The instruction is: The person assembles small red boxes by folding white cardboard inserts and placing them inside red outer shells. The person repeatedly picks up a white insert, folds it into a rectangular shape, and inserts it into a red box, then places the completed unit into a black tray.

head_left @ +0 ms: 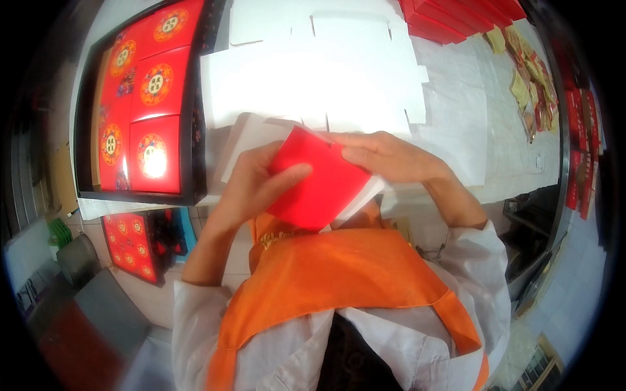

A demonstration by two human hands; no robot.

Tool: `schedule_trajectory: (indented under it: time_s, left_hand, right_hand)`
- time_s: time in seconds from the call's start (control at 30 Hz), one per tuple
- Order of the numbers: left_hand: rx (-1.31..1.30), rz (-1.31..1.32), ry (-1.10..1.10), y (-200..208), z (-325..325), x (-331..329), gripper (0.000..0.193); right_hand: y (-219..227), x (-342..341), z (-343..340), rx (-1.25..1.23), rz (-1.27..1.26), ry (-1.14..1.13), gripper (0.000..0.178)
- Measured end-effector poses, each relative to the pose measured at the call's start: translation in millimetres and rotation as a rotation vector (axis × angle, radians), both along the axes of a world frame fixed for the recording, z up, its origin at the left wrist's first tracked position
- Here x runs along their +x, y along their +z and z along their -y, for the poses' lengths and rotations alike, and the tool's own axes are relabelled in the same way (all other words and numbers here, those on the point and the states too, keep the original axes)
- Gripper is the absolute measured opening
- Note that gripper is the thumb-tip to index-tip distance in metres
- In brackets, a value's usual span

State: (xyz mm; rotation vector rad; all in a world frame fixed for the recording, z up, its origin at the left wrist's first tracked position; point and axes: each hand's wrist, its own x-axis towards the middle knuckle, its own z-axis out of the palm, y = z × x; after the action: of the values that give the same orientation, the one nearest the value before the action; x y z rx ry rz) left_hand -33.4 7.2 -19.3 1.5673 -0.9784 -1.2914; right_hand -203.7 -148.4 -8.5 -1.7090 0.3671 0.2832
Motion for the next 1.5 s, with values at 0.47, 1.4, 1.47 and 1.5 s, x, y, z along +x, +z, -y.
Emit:
schedule_trajectory:
  time_s: [0.47, 1.4, 1.47, 1.5]
  left_hand:
    - [-0.014, 0.033, 0.045, 0, 2, -5, 0.028]
    - [-0.001, 0.005, -0.176, 21, 21, 21, 0.028]
    - [-0.134, 0.159, -0.185, 33, 30, 14, 0.029]
    - [-0.248, 0.283, -0.130, 39, 34, 9, 0.030]
  right_hand:
    - [-7, -3, -18, 0.062, -0.027, -0.107, 0.049]
    - [0, -15, -22, -0.003, 0.223, -0.114, 0.055]
    - [3, -11, -23, 0.043, 0.256, -0.203, 0.061]
    - [2, -6, -27, -0.026, 0.316, -0.257, 0.065]
